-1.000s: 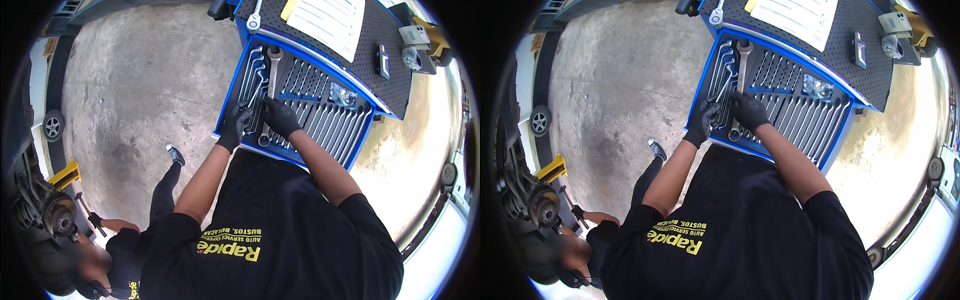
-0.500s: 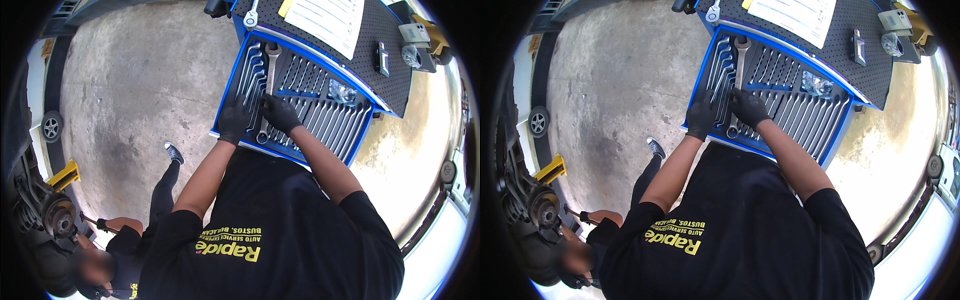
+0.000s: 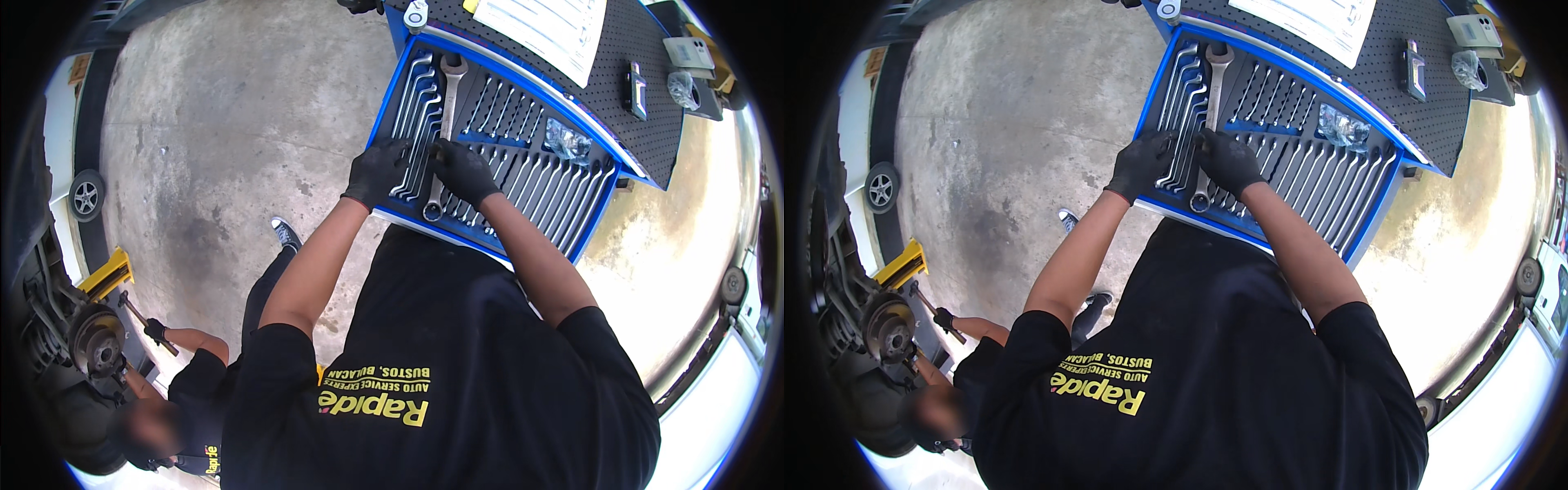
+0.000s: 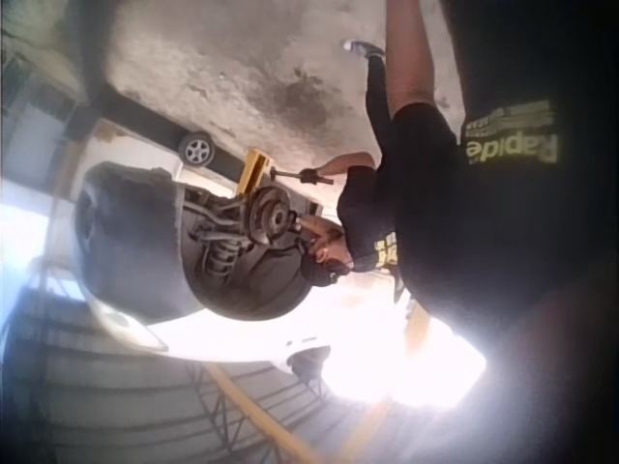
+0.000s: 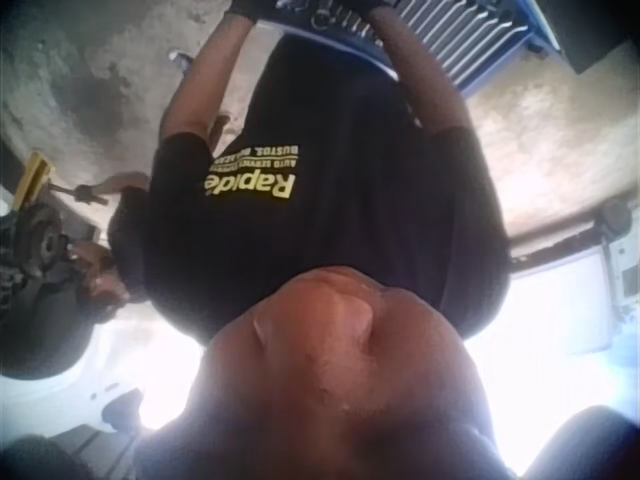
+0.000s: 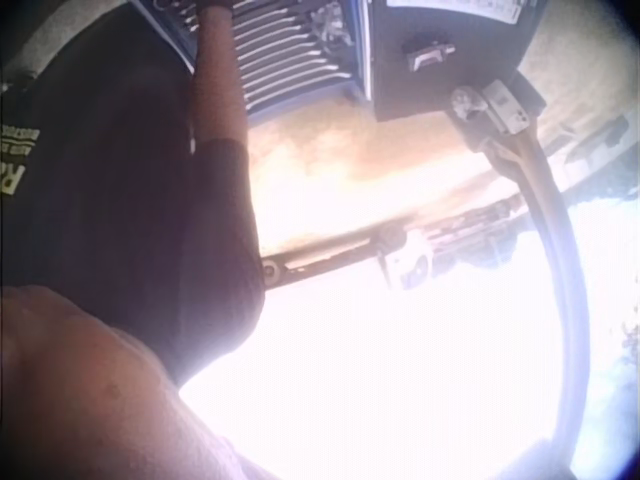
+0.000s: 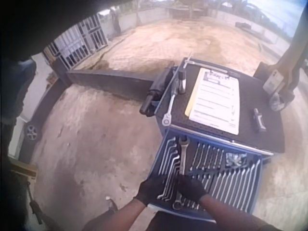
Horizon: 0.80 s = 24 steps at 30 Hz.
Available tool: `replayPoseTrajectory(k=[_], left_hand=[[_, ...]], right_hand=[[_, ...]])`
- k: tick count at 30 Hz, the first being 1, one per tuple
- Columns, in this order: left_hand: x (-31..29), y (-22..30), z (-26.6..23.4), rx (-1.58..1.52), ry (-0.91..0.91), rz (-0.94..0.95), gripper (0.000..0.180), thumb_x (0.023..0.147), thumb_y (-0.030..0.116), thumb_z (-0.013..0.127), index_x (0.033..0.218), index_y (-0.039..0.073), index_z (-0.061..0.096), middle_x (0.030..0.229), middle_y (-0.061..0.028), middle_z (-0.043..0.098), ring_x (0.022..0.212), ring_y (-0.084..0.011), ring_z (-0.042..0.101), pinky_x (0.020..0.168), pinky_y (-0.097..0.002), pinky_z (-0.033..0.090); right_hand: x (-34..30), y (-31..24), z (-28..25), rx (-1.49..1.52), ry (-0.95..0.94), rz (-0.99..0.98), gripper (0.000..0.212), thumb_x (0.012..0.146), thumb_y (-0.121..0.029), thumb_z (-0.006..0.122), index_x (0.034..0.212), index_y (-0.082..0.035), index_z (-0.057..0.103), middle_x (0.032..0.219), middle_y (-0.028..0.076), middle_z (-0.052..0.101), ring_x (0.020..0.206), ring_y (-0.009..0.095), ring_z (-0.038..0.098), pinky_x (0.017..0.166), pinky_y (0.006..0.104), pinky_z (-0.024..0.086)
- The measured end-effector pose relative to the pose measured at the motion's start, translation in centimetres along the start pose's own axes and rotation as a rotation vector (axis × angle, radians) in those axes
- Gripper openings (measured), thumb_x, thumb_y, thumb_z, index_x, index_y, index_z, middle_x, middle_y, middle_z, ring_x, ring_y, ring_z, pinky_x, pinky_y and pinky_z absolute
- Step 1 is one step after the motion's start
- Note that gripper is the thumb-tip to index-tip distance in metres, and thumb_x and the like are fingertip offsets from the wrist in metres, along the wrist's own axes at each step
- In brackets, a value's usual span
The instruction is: The person selects a wrench from a tool chest and uses it to loosen and remove bolts from a car's brake caliper. The person then removes the caliper from the brake rotor and places the wrench back in the tool chest.
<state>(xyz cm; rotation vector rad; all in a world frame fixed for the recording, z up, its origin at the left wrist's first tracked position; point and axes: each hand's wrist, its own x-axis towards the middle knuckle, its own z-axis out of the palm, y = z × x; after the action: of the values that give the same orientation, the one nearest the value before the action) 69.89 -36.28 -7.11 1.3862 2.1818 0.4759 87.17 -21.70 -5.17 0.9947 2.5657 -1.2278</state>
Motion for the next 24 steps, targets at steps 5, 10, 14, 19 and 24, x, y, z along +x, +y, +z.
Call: replayPoseTrajectory(k=[5,10,14,19,24], left_hand=[[0.4,0.8,-0.6,0.042,-0.071,-0.04,0.052,0.087,0.033,0.073,0.136,0.019,0.062,0.115,-0.0149,0.07,0.106,-0.0359,0.069,0.089,-0.048,0.056],[1.3,1.2,-0.1,0.137,-0.079,-0.054,0.062,0.085,0.031,0.075,0.142,0.019,0.056,0.103,-0.0179,0.072,0.096,-0.0371,0.071,0.084,-0.0502,0.057],[1.7,1.4,-0.3,0.226,-0.137,-0.095,0.071,0.084,0.026,0.075,0.15,0.022,0.048,0.102,-0.018,0.072,0.093,-0.0373,0.072,0.082,-0.0507,0.057],[1.4,1.2,-0.1,0.164,-0.018,0.098,0.074,0.084,0.02,0.073,0.153,0.026,0.046,0.11,-0.0147,0.073,0.093,-0.037,0.072,0.081,-0.0495,0.058],[2.2,1.7,0.1,0.369,-0.154,0.086,0.071,0.089,0.016,0.062,0.157,0.021,0.042,0.121,-0.0155,0.071,0.103,-0.0355,0.071,0.083,-0.0489,0.058]], right_hand=[[-0.1,0.2,0.0,0.021,-0.001,-0.009,0.031,0.095,-0.031,0.065,0.118,-0.011,0.069,0.108,0.015,0.074,0.1,0.036,0.072,0.088,0.0479,0.055],[-0.3,0.0,-0.1,0.011,-0.002,0.005,0.031,0.095,-0.031,0.065,0.119,-0.012,0.069,0.112,0.015,0.073,0.104,0.035,0.071,0.089,0.0477,0.054],[-0.5,0.0,-0.1,0.047,-0.005,0.008,0.03,0.094,-0.029,0.063,0.119,-0.013,0.067,0.11,0.014,0.072,0.106,0.035,0.069,0.09,0.0493,0.053],[-0.7,0.7,0.2,0.065,0.002,0.0,0.032,0.095,-0.03,0.062,0.124,-0.015,0.068,0.113,0.015,0.072,0.106,0.036,0.07,0.09,0.0489,0.054],[-0.8,2.0,0.6,0.138,0.018,-0.055,0.037,0.096,-0.03,0.062,0.13,-0.018,0.066,0.112,0.016,0.073,0.105,0.037,0.07,0.092,0.0492,0.053]])
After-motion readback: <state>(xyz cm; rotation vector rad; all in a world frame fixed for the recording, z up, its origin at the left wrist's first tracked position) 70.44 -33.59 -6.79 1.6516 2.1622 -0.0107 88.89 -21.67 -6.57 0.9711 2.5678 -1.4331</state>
